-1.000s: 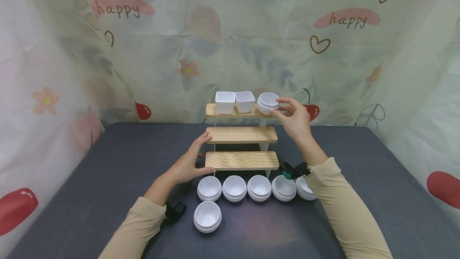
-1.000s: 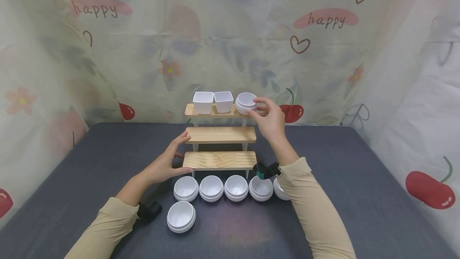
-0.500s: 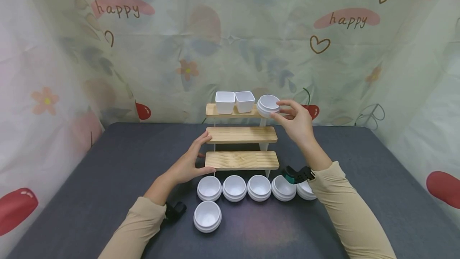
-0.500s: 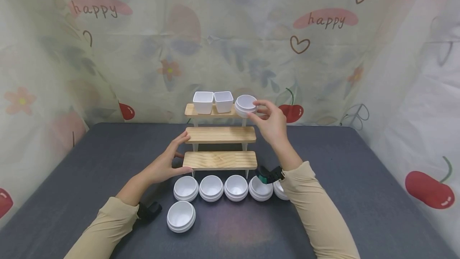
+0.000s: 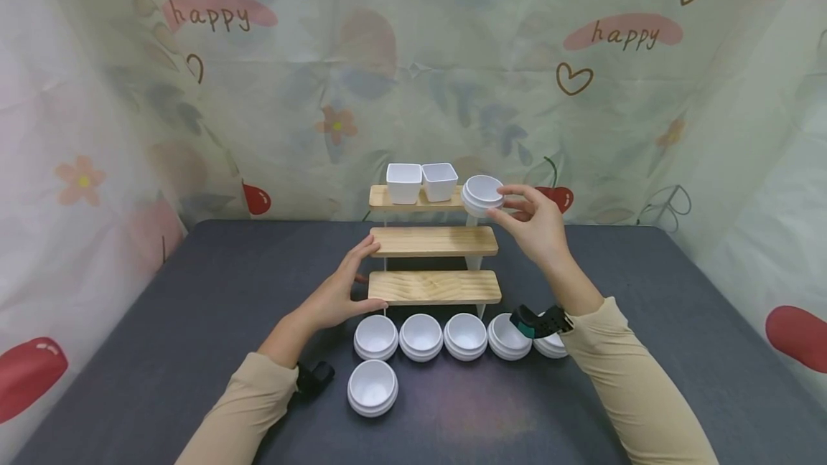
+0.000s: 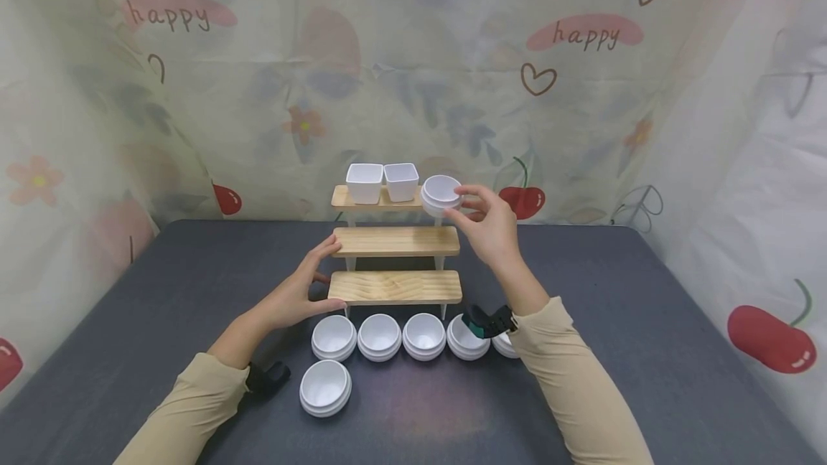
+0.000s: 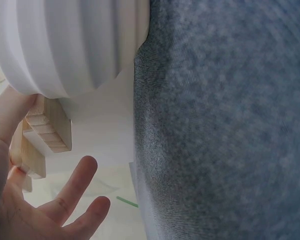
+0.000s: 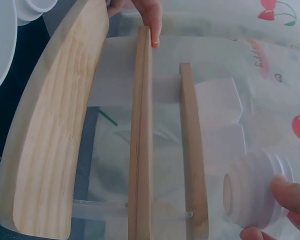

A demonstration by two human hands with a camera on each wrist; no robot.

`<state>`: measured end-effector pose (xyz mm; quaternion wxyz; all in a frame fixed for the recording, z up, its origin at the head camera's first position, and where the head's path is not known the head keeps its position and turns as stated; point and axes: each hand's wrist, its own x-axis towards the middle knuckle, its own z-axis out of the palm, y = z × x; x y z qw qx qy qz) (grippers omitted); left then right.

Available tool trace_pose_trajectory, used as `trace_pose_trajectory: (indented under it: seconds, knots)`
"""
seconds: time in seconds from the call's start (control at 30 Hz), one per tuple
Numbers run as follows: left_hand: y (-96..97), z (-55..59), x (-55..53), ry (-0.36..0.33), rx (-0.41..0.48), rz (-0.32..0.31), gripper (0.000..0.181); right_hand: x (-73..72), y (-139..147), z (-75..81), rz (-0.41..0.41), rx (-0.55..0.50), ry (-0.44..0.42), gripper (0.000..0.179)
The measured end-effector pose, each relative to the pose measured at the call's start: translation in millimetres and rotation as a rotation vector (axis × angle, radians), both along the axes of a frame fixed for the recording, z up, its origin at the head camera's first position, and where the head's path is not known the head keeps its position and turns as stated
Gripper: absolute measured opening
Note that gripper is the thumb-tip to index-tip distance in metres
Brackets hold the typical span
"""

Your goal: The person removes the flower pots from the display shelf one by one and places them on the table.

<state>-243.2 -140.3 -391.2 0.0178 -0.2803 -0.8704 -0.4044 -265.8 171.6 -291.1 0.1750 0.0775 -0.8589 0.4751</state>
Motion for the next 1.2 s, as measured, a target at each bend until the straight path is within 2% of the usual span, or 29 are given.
trace_pose_trajectory:
  seconds: [0.4, 0.73, 1.0, 1.2]
  knots:
    - [-0.2, -0.3, -0.5, 0.0, 0.005, -0.008, 0.093, 12.5, 1, -3.3, 0.027, 0.019, 0.01, 0.038]
    - [-0.8, 0.1, -0.6, -0.033, 0.001, 0.006, 0.094, 21.2, -1, -7.4, 0.048, 0.031, 0.003, 0.037]
    - [-0.7, -0.3, -0.5, -0.024, -0.007, 0.01, 0.094, 24.8, 0, -11.2, 0.059, 0.04, -0.023, 0.038]
    - [-0.5, 0.0, -0.2, -0.018, -0.006, 0.007, 0.094, 29.1, 0, -12.9, 0.087, 0.049, -0.009, 0.038]
